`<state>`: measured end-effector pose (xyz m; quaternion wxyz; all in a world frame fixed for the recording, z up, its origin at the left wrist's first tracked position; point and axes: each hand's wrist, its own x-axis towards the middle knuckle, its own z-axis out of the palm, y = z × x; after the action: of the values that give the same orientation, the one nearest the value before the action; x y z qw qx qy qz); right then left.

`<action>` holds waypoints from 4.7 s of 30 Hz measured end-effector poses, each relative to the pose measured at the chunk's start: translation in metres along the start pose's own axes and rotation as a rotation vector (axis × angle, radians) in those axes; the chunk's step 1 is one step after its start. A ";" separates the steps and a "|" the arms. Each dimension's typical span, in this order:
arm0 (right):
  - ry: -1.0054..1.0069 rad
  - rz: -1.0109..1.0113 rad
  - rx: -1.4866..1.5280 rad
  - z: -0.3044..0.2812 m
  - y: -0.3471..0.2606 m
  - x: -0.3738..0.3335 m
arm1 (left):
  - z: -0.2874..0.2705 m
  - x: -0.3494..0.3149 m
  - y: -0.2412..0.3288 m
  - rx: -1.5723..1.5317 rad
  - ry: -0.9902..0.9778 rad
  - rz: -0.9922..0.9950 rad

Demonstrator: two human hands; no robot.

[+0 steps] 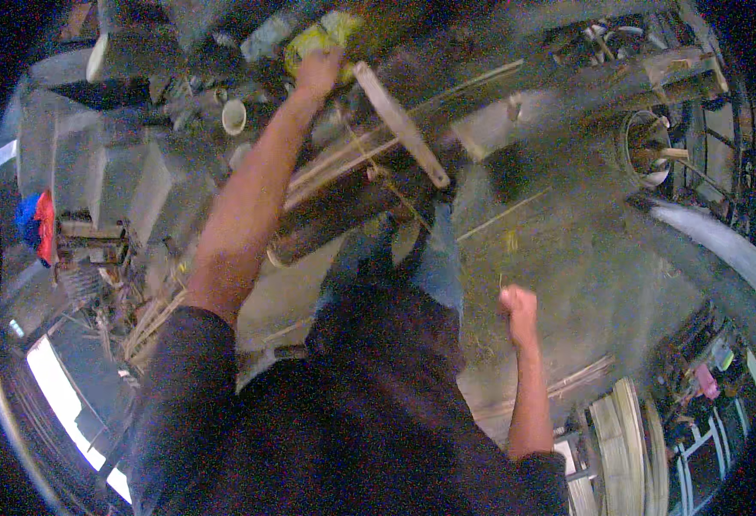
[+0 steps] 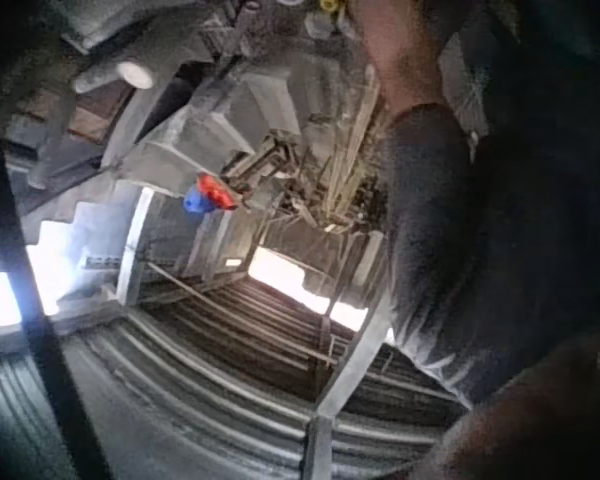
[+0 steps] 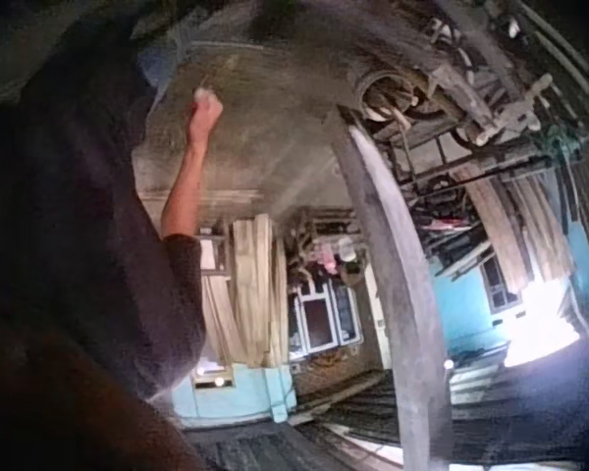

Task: The person repeatedly ties yellow rope around a bundle of thin wooden sticks resting on a metal frame. They walk along the frame, loop the rope, and secure it at multiple points.

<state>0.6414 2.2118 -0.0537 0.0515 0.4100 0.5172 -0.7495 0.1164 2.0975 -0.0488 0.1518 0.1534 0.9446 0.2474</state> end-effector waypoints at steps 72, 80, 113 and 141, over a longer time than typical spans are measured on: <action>-0.351 -1.072 -1.160 0.511 -0.084 -0.083 | -0.297 -0.254 -0.463 -0.433 0.125 0.051; -0.476 -0.435 -0.864 0.633 0.081 -0.094 | -0.326 -0.358 -0.452 -0.266 0.116 0.204; -1.011 -0.611 -1.495 0.668 0.098 -0.062 | -0.248 -0.200 -0.472 -0.697 -0.201 -0.269; -0.540 -0.600 -1.224 0.904 0.050 0.055 | -0.337 -0.438 -0.594 -0.059 0.318 0.327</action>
<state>0.1226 1.4684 -0.0110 0.1895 -0.0504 0.9027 -0.3830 0.2642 1.3026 0.0185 -0.0367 0.2588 0.9117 0.3171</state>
